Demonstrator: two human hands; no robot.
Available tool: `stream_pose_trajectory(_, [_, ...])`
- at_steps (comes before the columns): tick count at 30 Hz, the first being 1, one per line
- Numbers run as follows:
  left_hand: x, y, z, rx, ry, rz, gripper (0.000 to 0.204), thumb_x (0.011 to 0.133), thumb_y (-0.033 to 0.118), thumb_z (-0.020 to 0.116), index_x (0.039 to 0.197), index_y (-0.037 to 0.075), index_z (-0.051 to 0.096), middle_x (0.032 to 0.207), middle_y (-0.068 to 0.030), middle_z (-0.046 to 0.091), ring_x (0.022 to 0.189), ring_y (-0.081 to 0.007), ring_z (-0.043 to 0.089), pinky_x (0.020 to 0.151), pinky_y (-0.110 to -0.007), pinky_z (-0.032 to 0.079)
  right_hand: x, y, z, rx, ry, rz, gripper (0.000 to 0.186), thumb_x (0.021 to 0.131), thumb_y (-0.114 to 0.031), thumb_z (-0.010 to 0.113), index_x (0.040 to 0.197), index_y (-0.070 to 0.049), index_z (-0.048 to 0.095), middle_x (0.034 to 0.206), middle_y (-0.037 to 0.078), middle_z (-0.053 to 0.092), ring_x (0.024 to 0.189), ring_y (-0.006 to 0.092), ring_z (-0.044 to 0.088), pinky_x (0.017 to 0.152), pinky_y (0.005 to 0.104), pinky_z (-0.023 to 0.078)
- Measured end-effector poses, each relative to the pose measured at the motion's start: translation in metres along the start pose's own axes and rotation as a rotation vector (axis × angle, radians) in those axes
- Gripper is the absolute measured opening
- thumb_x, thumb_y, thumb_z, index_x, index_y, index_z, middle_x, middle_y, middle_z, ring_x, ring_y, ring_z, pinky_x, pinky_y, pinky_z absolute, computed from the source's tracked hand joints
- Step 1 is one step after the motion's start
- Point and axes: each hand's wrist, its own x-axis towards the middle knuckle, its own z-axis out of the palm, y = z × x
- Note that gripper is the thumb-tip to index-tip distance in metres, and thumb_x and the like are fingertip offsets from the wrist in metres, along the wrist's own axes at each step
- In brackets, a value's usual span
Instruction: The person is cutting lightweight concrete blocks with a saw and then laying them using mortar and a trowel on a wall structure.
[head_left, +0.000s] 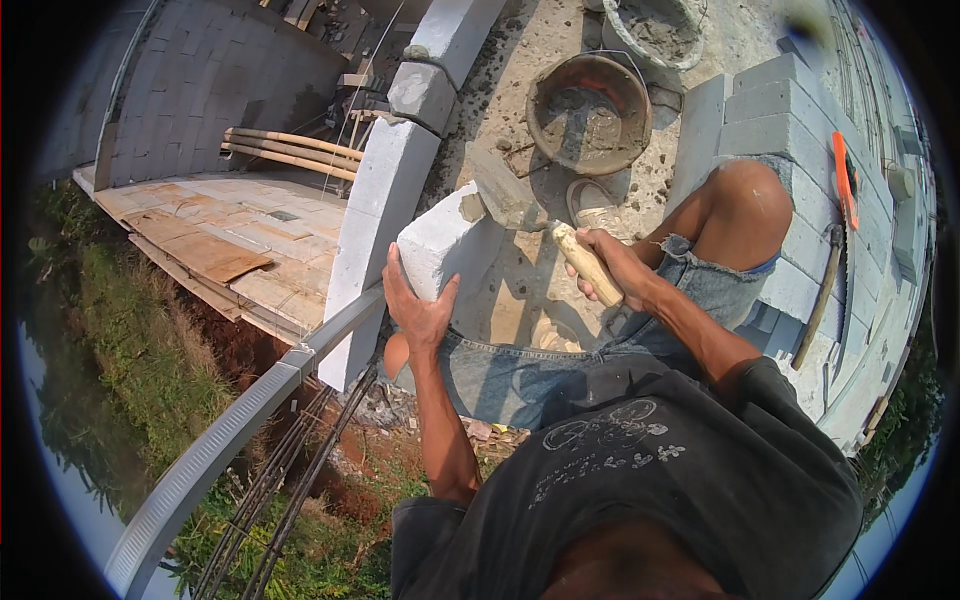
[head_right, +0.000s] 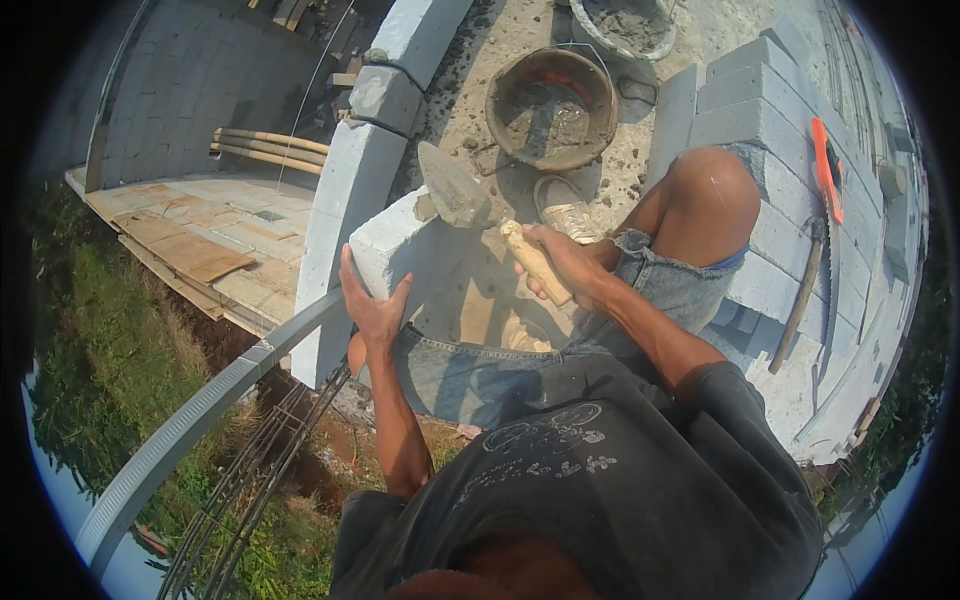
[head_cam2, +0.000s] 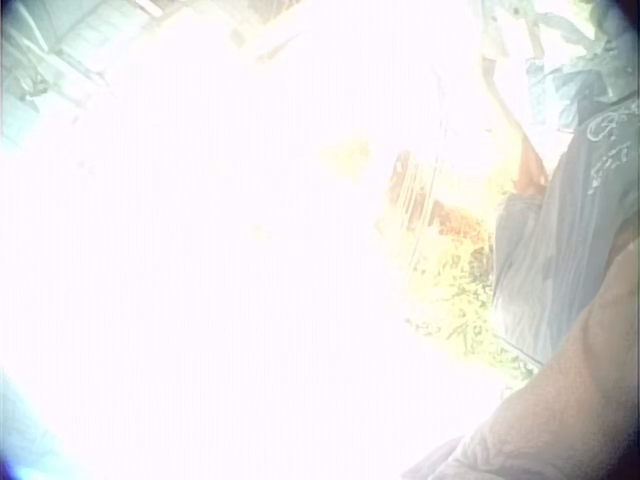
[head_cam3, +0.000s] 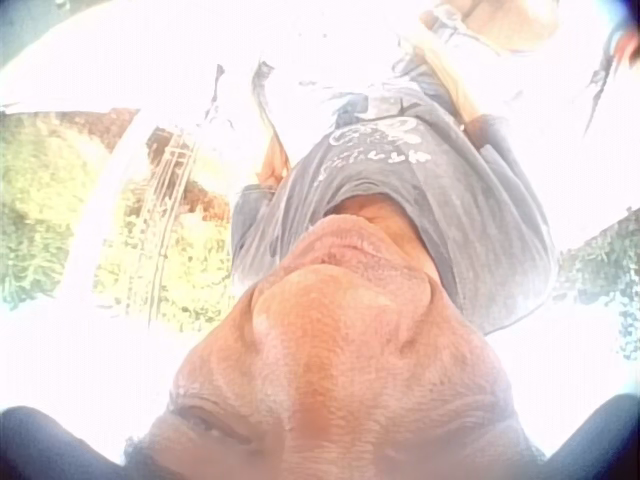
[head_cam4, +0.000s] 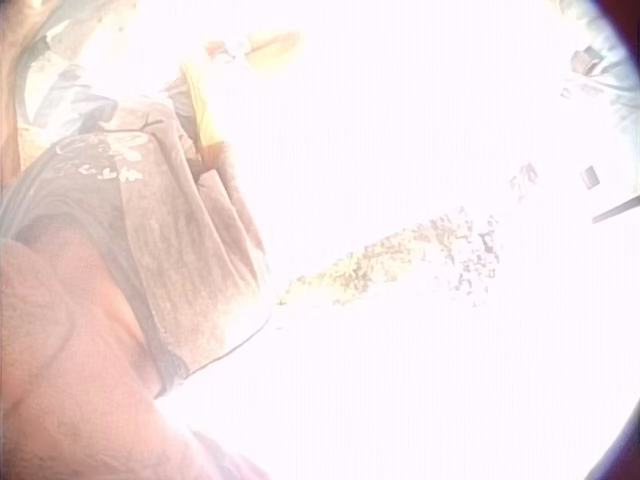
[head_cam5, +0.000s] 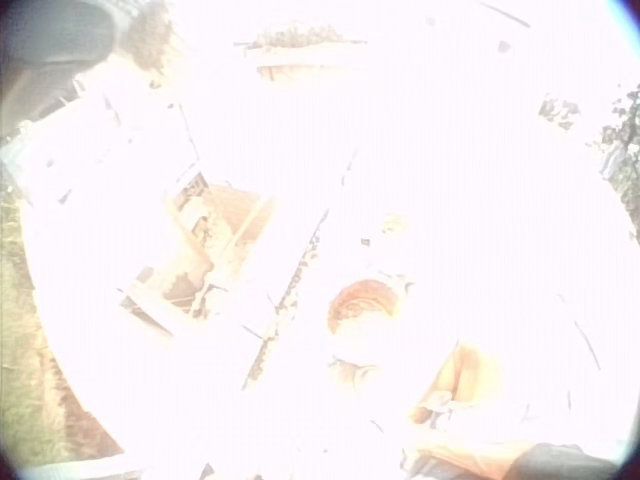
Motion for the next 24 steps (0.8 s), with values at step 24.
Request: stream_pose_trajectory(24, [-0.009, -0.005, -0.001, -0.011, 0.004, 0.016, 0.100, 0.061, 0.016, 0.086, 0.147, 0.009, 0.034, 0.126, -0.0193, 0.052, 0.117, -0.0403, 0.051, 0.098, -0.050, 0.041, -0.025, -0.022, 0.013, -1.663, 0.653, -0.605, 0.039, 0.088, -0.014, 0.060, 0.124, -0.005, 0.048, 0.095, 0.018, 0.059, 0.083, 0.0396, 0.065, 0.071, 0.0491, 0.052])
